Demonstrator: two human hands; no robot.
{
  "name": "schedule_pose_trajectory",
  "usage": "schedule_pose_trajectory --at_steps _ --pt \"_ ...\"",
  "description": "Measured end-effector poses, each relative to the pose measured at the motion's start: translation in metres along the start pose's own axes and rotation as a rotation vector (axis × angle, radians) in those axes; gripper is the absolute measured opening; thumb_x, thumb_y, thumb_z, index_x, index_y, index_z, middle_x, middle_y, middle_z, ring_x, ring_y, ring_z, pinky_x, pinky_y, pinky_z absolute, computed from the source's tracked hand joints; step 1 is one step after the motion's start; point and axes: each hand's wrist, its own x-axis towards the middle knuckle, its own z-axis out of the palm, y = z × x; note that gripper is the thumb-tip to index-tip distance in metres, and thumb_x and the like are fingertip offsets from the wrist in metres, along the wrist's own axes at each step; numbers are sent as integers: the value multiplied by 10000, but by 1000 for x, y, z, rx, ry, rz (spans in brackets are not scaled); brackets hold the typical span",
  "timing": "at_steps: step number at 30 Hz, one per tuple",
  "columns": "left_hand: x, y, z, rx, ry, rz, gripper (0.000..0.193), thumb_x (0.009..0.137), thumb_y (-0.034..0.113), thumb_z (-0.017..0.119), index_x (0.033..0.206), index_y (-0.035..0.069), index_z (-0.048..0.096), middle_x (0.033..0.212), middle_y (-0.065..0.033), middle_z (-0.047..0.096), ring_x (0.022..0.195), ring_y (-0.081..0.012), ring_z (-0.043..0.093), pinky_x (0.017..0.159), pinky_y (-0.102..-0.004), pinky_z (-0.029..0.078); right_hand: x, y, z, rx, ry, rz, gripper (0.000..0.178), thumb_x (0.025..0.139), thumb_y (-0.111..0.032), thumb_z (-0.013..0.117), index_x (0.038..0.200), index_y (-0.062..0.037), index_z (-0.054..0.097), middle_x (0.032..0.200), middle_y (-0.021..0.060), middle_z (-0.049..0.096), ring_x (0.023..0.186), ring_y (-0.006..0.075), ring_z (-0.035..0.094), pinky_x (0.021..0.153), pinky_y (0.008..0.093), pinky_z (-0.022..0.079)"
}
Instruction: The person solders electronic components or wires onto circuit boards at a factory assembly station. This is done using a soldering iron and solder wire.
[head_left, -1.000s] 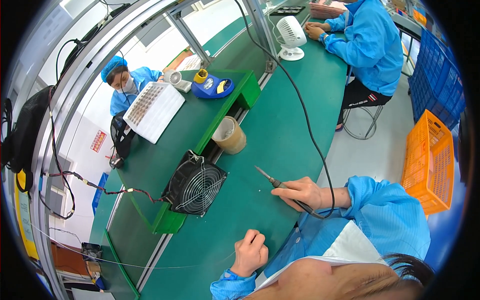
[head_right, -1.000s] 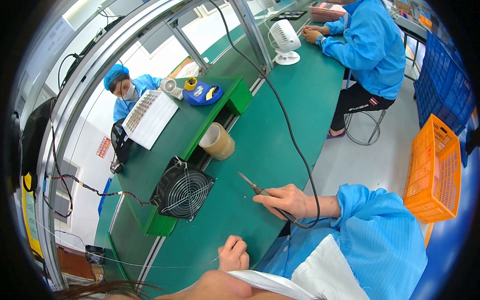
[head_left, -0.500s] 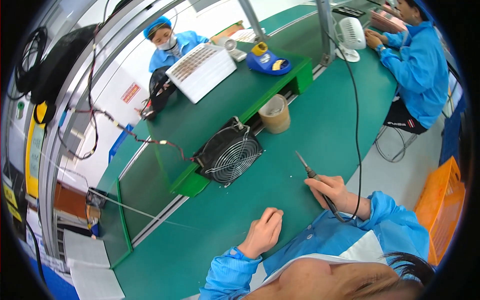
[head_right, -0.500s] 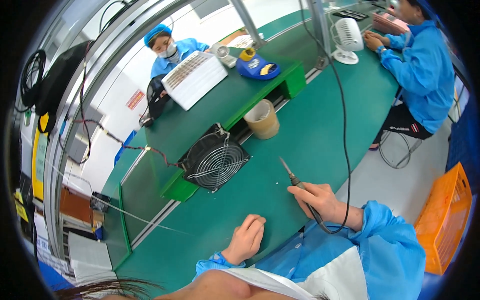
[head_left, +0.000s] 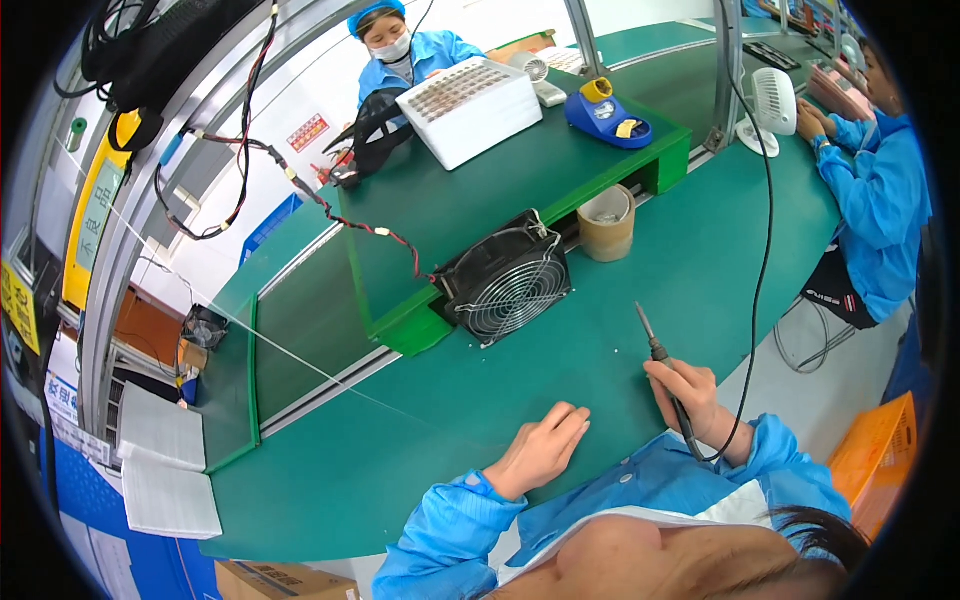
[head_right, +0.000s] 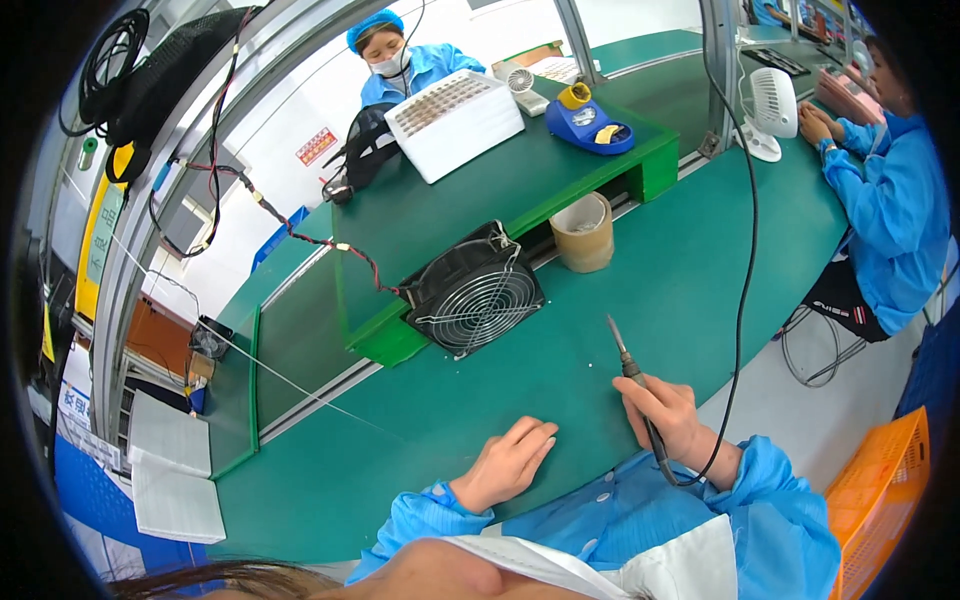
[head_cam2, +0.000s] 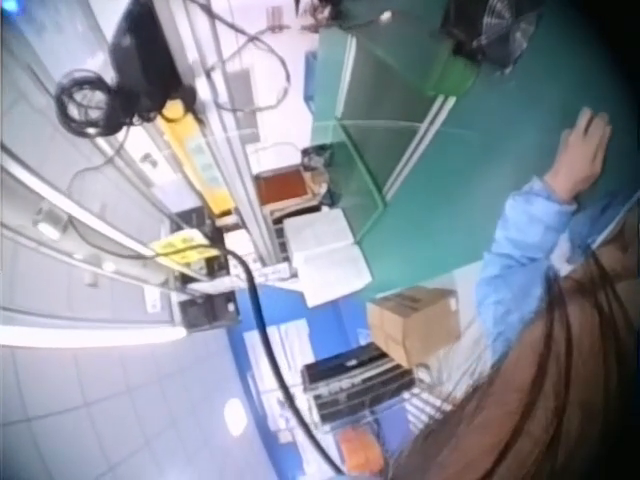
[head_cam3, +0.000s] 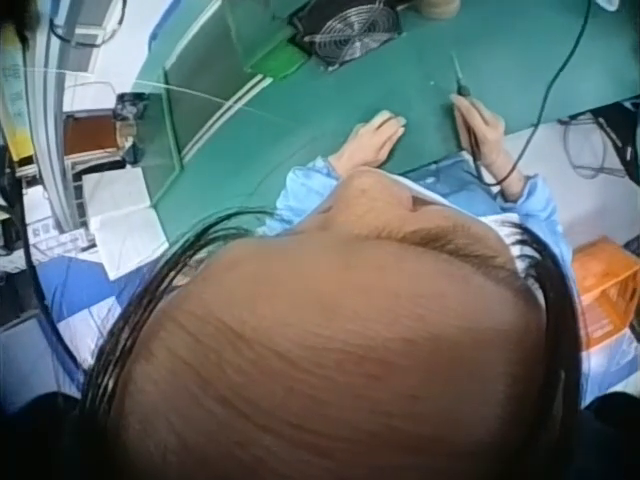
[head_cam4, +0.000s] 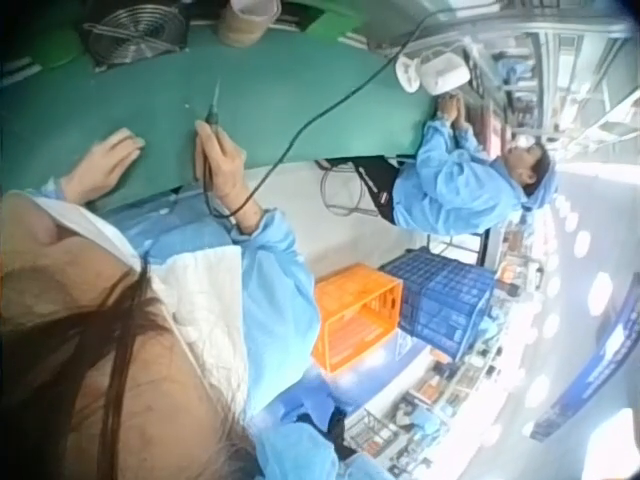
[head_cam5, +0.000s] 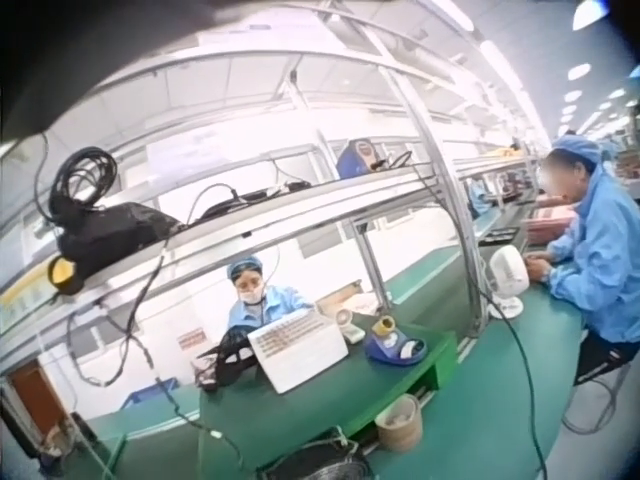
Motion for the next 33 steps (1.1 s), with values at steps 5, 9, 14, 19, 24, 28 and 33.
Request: schedule_pose_trajectory --at_steps 5,9,14,19,24,28,33 --pt "3 -4 -3 16 22 -18 164 915 92 549 1056 12 575 956 -133 560 735 -341 614 606 -399 527 0 0 -4 60 -56 34 416 635 51 615 1051 55 595 724 83 581 520 185 570 449 292 433" --pt "0 -7 -3 4 56 -39 162 918 100 550 1054 17 579 950 -137 569 756 -351 617 620 -401 527 0 -2 -1 35 -14 42 391 656 87 615 1045 53 603 698 96 573 517 199 570 458 294 436" --pt "-15 -10 -12 3 160 -170 157 927 101 542 1051 18 592 940 -151 586 796 -360 610 678 -402 515 -1 -4 1 17 -14 41 298 731 103 622 1023 43 617 737 137 600 536 240 588 468 308 442" --pt "-46 -19 -39 -13 327 -342 190 953 127 501 1053 -5 594 952 -190 607 854 -359 611 740 -390 505 -2 -2 0 50 -46 63 266 764 110 608 1021 40 607 795 169 634 616 279 637 529 310 486" --pt "-87 -28 -89 -109 478 -680 239 992 202 457 1057 5 577 816 -116 613 682 -197 567 623 -295 463 -4 1 4 45 9 60 289 753 125 619 1028 37 623 814 168 641 620 255 637 538 306 491" --pt "-117 -45 -149 -400 637 -869 242 1003 206 424 1045 3 549 819 -70 595 580 -96 463 515 -239 380 -6 1 1 57 -38 104 283 780 122 604 1052 47 608 837 174 657 669 249 654 609 299 515" --pt "-114 -102 -186 -764 1150 -829 297 1008 161 356 1177 -75 422 1030 -187 532 847 -221 541 741 -353 501 -8 3 1 77 -29 61 298 778 126 602 1065 45 609 852 181 647 670 268 652 587 308 513"
